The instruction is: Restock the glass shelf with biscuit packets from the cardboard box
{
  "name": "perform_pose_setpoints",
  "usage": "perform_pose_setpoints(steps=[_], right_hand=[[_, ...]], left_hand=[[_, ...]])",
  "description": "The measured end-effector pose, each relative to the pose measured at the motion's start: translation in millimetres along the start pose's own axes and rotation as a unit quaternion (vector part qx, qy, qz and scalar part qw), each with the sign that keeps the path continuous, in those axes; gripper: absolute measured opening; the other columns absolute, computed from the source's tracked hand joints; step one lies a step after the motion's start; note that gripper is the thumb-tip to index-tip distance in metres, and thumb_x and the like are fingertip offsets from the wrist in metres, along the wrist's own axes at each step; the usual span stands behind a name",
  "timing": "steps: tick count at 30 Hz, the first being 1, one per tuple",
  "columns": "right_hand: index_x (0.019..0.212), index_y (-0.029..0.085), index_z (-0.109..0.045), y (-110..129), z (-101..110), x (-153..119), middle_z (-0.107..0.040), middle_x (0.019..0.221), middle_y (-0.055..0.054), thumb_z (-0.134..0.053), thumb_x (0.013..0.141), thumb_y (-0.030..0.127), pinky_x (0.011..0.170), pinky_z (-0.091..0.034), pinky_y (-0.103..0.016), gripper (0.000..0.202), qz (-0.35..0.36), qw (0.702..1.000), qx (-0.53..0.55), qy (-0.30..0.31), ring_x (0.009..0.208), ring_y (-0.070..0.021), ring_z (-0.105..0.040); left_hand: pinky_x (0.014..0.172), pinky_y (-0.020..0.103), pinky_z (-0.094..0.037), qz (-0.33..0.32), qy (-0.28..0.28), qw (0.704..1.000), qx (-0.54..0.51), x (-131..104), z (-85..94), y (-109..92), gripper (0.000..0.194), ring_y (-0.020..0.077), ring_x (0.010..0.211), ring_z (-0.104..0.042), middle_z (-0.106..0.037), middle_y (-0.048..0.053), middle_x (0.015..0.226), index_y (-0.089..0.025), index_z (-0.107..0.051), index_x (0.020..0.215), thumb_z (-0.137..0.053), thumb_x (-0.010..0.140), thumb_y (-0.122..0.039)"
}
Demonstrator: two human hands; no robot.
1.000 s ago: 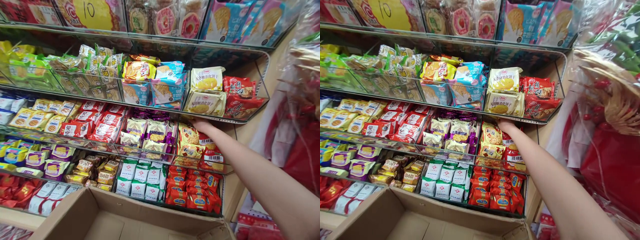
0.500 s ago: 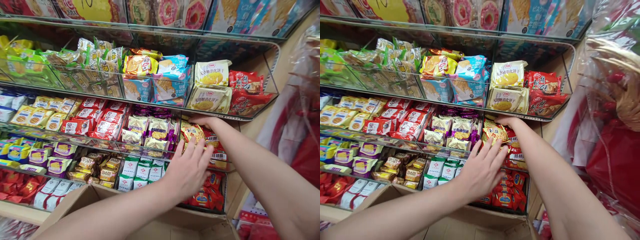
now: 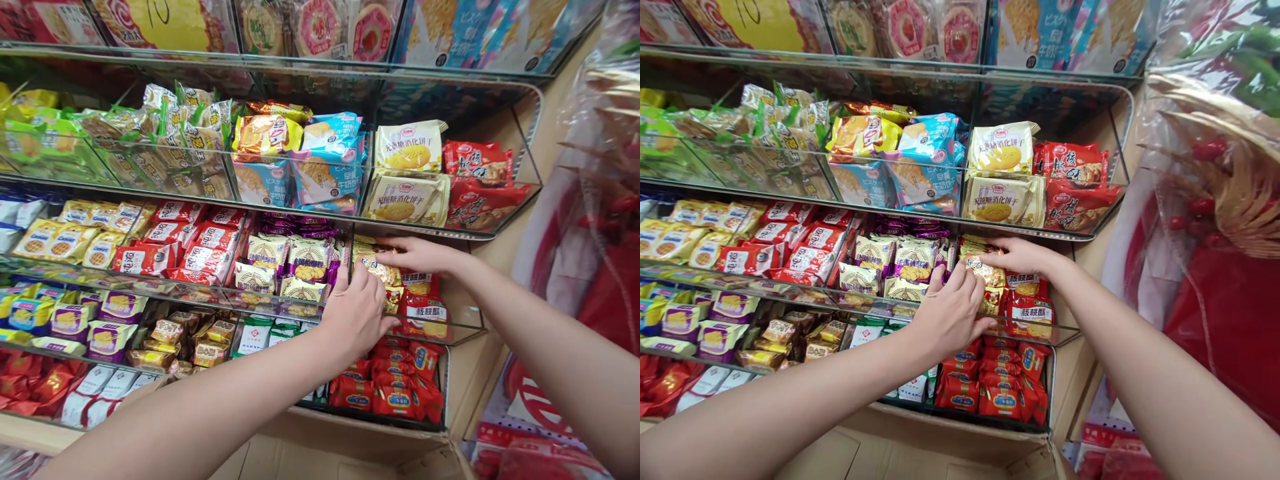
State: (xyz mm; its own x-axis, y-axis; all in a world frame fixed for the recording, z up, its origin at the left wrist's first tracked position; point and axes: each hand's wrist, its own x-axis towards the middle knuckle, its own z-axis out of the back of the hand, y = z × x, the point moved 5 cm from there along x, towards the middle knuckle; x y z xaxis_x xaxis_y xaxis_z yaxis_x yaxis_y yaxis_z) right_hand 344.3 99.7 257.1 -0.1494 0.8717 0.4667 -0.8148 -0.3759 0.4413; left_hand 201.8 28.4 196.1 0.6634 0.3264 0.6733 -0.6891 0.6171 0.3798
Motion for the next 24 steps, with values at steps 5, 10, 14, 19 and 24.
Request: perform_pose_setpoints(steps=[5, 10, 14, 19, 24], right_hand=[[0.129, 0.010, -0.039, 0.3, -14.1, -12.1, -0.036, 0.134, -0.012, -0.055, 0.076, 0.034, 0.104, -0.025, -0.039, 0.060, 0.004, 0.987, -0.155, 0.041, 0.124, -0.0238, -0.034], [0.130, 0.007, -0.037, 4.1, -17.6, -19.6, -0.033, 0.136, -0.013, -0.046, 0.082, 0.031, 0.105, -0.023, -0.037, 0.054, -0.015, 0.984, -0.176, 0.005, 0.126, -0.0227, -0.029], [0.126, 0.008, -0.043, 16.1, -8.2, -42.6, -0.037, 0.134, -0.013, -0.045, 0.083, 0.028, 0.105, -0.023, -0.036, 0.047, -0.013, 0.987, -0.150, -0.060, 0.125, -0.0215, -0.032], [0.126, 0.011, -0.043, 23.7, -21.1, -74.8, -0.044, 0.129, -0.013, -0.054, 0.076, 0.026, 0.099, -0.033, -0.040, 0.054, -0.045, 0.989, -0.118, -0.072, 0.120, -0.0252, -0.040], [0.125, 0.006, -0.043, 26.8, -38.6, -78.3, -0.050, 0.123, -0.015, -0.051, 0.074, 0.018, 0.096, -0.037, -0.035, 0.053, -0.075, 0.985, -0.135, -0.076, 0.114, -0.0240, -0.047]], left_hand=[[0.104, 0.054, -0.007, -0.011, -0.023, 1.000, 0.009, -0.2, -4.9, 2.5, 0.068, 0.0311, 0.129, -0.018, -0.036, 0.018, 0.135, -0.004, -0.035, 0.129, -0.035, 0.083, -0.053], [0.105, 0.053, -0.002, 0.004, -0.016, 1.000, -0.021, 1.9, -12.0, 6.3, 0.077, 0.0298, 0.129, -0.023, -0.034, 0.017, 0.137, -0.005, -0.033, 0.131, -0.027, 0.080, -0.063], [0.103, 0.056, -0.002, 0.011, -0.001, 0.999, -0.031, 4.4, -13.6, 7.1, 0.070, 0.0287, 0.129, -0.022, -0.032, 0.016, 0.138, -0.007, -0.035, 0.130, -0.026, 0.083, -0.058], [0.102, 0.059, -0.005, -0.001, 0.004, 1.000, 0.005, 6.6, -10.2, 6.8, 0.076, 0.0300, 0.131, -0.014, -0.029, 0.017, 0.140, -0.005, -0.033, 0.131, -0.028, 0.081, -0.061], [0.103, 0.058, -0.008, -0.011, 0.028, 0.999, 0.038, 8.9, -5.5, 7.5, 0.075, 0.0299, 0.132, -0.010, -0.033, 0.020, 0.137, 0.001, -0.034, 0.129, -0.026, 0.083, -0.058]])
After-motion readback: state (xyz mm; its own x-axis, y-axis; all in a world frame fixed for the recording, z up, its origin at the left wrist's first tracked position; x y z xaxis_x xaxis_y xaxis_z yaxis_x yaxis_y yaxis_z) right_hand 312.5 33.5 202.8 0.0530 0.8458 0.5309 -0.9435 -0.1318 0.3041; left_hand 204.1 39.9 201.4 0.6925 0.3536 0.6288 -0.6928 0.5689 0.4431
